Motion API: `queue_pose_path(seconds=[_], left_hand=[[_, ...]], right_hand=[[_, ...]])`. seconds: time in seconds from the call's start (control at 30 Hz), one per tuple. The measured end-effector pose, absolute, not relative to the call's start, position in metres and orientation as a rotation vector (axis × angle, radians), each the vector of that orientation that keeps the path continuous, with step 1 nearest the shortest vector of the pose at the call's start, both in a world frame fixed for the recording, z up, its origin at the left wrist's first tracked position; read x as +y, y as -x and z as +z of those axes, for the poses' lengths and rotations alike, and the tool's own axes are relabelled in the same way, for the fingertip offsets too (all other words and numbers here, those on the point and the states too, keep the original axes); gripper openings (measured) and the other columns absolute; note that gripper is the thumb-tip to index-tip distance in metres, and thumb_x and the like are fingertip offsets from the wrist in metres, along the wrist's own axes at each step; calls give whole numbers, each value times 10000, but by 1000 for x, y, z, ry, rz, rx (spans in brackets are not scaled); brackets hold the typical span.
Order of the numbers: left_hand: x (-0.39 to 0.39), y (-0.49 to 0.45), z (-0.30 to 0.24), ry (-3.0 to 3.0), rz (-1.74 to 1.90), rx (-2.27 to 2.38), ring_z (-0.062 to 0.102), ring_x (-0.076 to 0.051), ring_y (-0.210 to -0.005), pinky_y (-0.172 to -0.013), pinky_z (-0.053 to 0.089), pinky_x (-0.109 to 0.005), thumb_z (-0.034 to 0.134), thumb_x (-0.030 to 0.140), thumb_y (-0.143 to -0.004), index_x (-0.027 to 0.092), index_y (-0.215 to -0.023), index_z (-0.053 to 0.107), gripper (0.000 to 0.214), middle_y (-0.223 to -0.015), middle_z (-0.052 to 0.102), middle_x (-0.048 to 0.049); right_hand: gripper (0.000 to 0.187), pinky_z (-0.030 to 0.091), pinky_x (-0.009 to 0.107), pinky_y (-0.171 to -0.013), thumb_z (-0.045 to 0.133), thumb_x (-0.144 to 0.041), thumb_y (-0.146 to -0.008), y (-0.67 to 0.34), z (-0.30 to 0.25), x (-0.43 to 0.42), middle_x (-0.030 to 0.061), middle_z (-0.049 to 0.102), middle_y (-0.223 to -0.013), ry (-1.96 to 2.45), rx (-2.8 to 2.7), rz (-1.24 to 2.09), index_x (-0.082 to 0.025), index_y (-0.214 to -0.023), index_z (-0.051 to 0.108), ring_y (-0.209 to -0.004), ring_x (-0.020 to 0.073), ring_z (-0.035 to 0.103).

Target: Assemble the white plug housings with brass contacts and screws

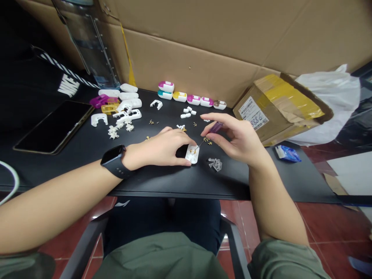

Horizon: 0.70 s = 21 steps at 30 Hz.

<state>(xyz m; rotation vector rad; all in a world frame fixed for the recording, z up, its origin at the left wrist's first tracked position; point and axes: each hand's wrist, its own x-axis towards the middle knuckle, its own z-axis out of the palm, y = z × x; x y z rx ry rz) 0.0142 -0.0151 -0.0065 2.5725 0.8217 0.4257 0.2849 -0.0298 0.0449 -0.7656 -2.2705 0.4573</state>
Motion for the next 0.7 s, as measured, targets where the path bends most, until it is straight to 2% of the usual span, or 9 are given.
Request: queue_pose_path(seconds=[0.7], left_hand=[[-16,-14,-4,-2571,405,819,685,-332,-1384,-1137,409,-431,774,595,-1011,284,-1410,732,508,-1424,787,-66]], right_hand=[[465,697,344,-949,705,-217,-1062,-286,45,-30,17,838,-1064,719,-2267,488,-299,-1519,674,-922,195,811]])
